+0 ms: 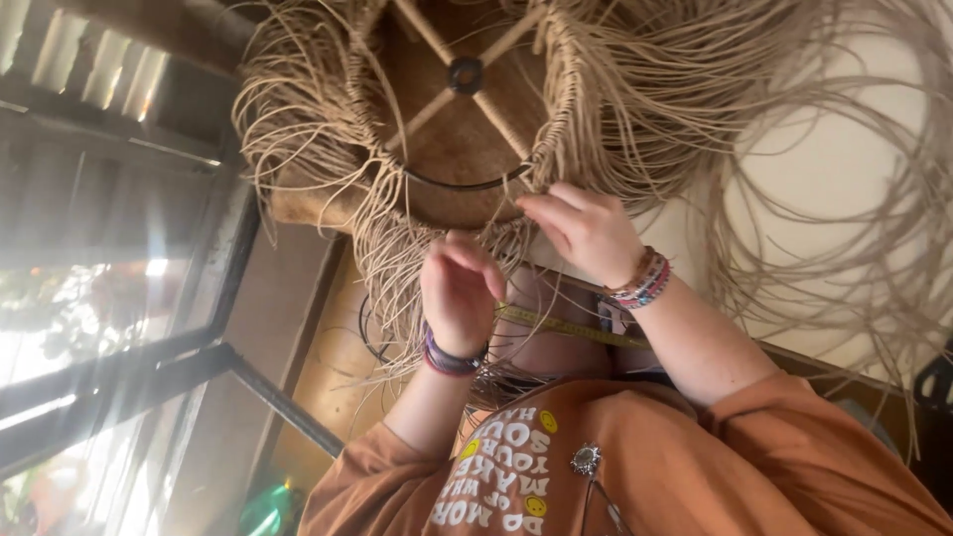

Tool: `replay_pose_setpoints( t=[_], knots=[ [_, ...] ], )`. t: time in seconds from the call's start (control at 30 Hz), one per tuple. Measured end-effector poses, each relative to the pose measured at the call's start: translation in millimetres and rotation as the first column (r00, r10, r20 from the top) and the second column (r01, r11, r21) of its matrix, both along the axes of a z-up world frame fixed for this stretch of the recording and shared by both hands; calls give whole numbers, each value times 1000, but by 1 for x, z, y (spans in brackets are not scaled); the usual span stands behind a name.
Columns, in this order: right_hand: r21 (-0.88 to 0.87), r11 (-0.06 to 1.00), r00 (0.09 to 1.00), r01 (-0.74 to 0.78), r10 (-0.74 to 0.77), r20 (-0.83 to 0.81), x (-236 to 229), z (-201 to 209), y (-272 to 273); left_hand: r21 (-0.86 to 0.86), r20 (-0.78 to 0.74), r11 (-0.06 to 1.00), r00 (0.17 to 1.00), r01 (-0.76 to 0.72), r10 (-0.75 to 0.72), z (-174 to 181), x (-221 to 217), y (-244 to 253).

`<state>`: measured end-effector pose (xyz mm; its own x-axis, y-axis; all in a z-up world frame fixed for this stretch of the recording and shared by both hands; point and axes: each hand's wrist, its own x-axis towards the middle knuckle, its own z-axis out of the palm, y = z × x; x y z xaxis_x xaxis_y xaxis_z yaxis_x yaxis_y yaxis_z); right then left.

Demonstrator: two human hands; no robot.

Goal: Weaving and knotting fiber strands onto a circular frame to create a decorative furniture item.

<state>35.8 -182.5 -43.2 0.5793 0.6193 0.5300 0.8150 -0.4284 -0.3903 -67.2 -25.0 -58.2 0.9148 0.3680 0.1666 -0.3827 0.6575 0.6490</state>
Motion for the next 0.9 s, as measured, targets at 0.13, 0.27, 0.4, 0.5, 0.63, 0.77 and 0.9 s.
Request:
replay_pose_setpoints(
  t=[0.13, 0.27, 0.4, 0.5, 0.63, 0.77, 0.9],
  knots=[
    [59, 998, 997, 5, -1, -75, -5, 5, 1, 818, 193, 520, 969, -245, 153, 20, -20, -8],
    [118, 993, 988, -29, 46, -144, -5, 4, 4, 871, 488, 4, 865, -491, -119, 46, -5, -19],
    [153, 987, 951, -43, 87, -298, -5, 7, 3, 782, 589, -125, 790, -610, -169, 95, 21, -32],
    [123, 990, 893, -69, 116, -434, -6, 51, 9, 840, 525, 12, 807, -543, -270, 116, 25, -52],
    [138, 988, 880, -75, 131, -457, -11, 16, 5, 870, 445, -107, 859, -482, -251, 91, 43, -46],
    [138, 990, 871, -31, 94, -482, -1, -22, -3, 899, 417, -148, 909, -413, -4, 50, 50, 6],
    [196, 980, 774, -42, 156, -614, 2, -5, -2, 854, 517, -98, 855, -512, 38, 31, 39, 43]
  ],
)
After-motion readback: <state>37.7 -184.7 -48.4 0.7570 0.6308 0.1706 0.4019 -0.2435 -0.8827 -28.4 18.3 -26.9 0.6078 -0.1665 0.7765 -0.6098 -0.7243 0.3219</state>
